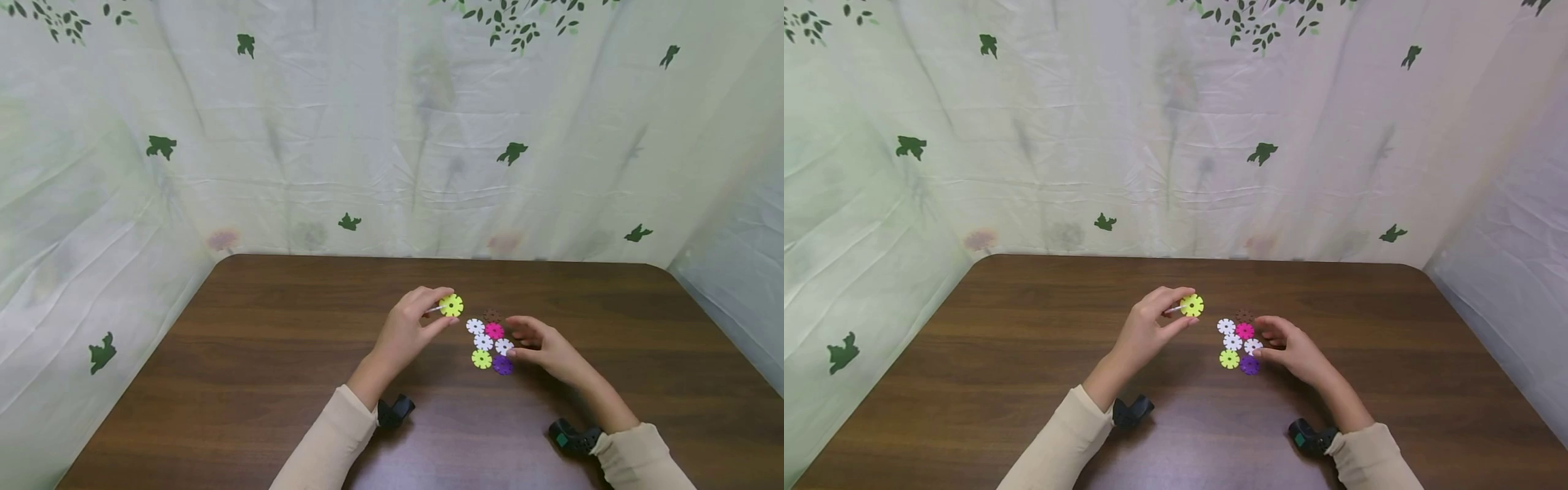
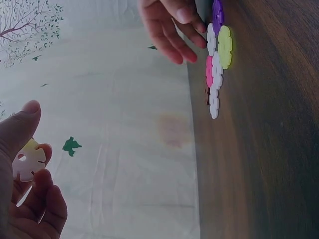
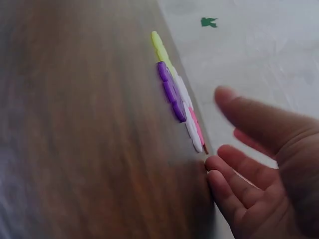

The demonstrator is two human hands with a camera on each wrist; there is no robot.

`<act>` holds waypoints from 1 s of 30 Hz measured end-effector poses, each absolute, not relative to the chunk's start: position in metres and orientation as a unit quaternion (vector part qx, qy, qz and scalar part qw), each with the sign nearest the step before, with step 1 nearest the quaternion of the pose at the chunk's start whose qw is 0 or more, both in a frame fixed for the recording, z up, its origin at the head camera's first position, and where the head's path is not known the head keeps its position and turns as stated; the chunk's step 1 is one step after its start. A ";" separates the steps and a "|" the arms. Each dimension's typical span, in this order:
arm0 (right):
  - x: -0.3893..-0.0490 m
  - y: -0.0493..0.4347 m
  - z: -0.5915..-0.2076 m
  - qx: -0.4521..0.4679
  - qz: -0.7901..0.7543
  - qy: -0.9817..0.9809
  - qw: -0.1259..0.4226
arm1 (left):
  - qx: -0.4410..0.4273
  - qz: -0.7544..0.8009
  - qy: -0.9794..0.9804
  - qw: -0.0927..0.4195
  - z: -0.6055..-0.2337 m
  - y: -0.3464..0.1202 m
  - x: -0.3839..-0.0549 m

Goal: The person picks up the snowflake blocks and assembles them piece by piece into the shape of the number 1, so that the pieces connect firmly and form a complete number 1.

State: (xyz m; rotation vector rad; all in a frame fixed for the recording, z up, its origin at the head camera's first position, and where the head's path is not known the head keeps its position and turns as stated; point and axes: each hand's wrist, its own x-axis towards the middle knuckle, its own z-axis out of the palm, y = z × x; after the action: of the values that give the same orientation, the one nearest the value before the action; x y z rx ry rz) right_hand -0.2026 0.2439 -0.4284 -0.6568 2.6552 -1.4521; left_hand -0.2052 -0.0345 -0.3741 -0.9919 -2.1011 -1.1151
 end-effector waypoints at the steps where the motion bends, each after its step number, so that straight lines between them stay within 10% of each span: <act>1: -0.203 0.244 -0.430 -0.211 -0.466 0.859 0.021 | -0.370 -0.415 -0.783 0.278 -0.374 -0.035 -0.205; 30: -0.206 0.239 -0.427 -0.221 -0.428 0.876 -0.022 | -0.365 -0.413 -0.788 0.275 -0.375 -0.036 -0.205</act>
State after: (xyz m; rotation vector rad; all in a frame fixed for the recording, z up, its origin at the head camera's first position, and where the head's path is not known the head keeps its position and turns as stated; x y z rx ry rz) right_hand -0.2059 0.2392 -0.4268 -0.7034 2.7913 -1.3648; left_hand -0.2049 -0.0357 -0.3748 -0.9819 -2.1187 -1.1096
